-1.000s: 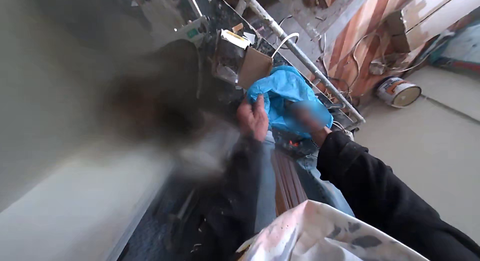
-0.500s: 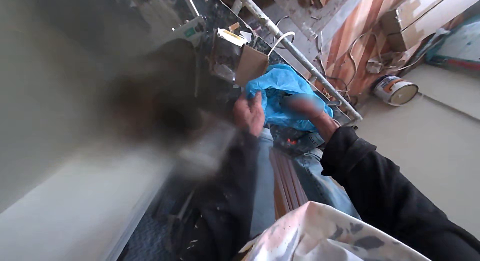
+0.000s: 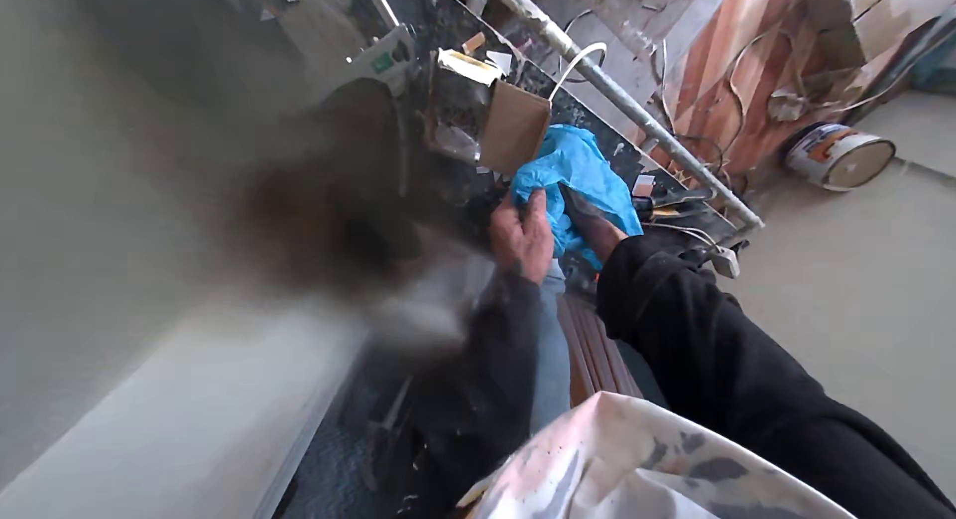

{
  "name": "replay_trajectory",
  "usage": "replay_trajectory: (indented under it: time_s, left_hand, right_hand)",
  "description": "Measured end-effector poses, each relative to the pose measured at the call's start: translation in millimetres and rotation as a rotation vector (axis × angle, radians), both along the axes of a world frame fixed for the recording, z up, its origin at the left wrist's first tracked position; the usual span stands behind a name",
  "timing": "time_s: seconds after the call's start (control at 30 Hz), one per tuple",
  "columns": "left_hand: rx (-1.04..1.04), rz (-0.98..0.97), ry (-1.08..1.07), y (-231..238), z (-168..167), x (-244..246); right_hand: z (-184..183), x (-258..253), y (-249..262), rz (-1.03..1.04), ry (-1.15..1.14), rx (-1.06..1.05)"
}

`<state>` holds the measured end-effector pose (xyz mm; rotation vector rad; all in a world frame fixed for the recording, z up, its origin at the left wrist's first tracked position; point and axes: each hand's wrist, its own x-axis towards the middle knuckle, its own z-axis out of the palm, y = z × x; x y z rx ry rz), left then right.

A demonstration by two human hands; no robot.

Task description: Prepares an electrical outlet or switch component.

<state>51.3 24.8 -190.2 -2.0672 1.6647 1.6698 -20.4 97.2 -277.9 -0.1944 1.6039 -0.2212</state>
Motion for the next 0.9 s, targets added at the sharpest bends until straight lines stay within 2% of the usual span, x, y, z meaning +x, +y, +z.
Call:
replay_trajectory:
  time_s: [0.1, 0.23, 0.33, 0.43, 0.53, 0.6, 0.7, 0.73, 0.8, 0.83, 0.9]
  left_hand:
    - [-0.029, 0.025, 0.027, -2.3, -6.0, 3.3]
    - [-0.046, 0.002, 0.011, -8.8, -1.5, 5.1]
    - [-0.029, -0.04, -0.019, -12.0, 7.4, 5.1]
    - [-0.043, -0.104, -0.044, -7.1, 14.3, 6.2]
    - [-0.017, -0.147, -0.078, -2.1, 19.1, 3.2]
    - [-0.032, -0.149, -0.085, 1.9, 20.0, 1.2]
    - [-0.074, -0.198, -0.093, 6.5, 23.4, 6.9]
    - [-0.091, -0.234, -0.113, 7.0, 30.6, 8.6]
    - [-0.12, -0.282, -0.108, 8.5, 54.0, 12.4]
    - [-0.163, -0.286, -0.081, 12.3, 69.6, 15.0]
    - [-0.205, -0.254, 0.076, 21.7, 105.8, 14.9]
  right_hand:
    - [0.0, 0.2, -0.3, -0.01, -0.055, 0.034]
    - [-6.9, -6.3, 24.5, -0.046, -0.061, -0.075]
    - [7.8, -26.6, 15.9, 0.153, -0.085, -0.029]
    - [33.5, -42.9, 4.9, 0.239, -0.064, 0.109]
    - [39.5, -52.0, 8.4, 0.128, 0.057, 0.11]
    - [41.4, -55.9, 16.0, 0.017, 0.109, 0.014]
    - [66.6, -58.2, 44.8, -0.12, 0.024, -0.173]
    - [84.2, -57.3, 65.0, -0.159, -0.015, -0.237]
    - [94.7, -51.1, 103.5, -0.333, -0.092, -0.486]
    - [106.0, -52.7, 108.9, -0.368, -0.144, -0.526]
    - [152.7, -63.6, 95.8, -0.359, -0.192, -0.473]
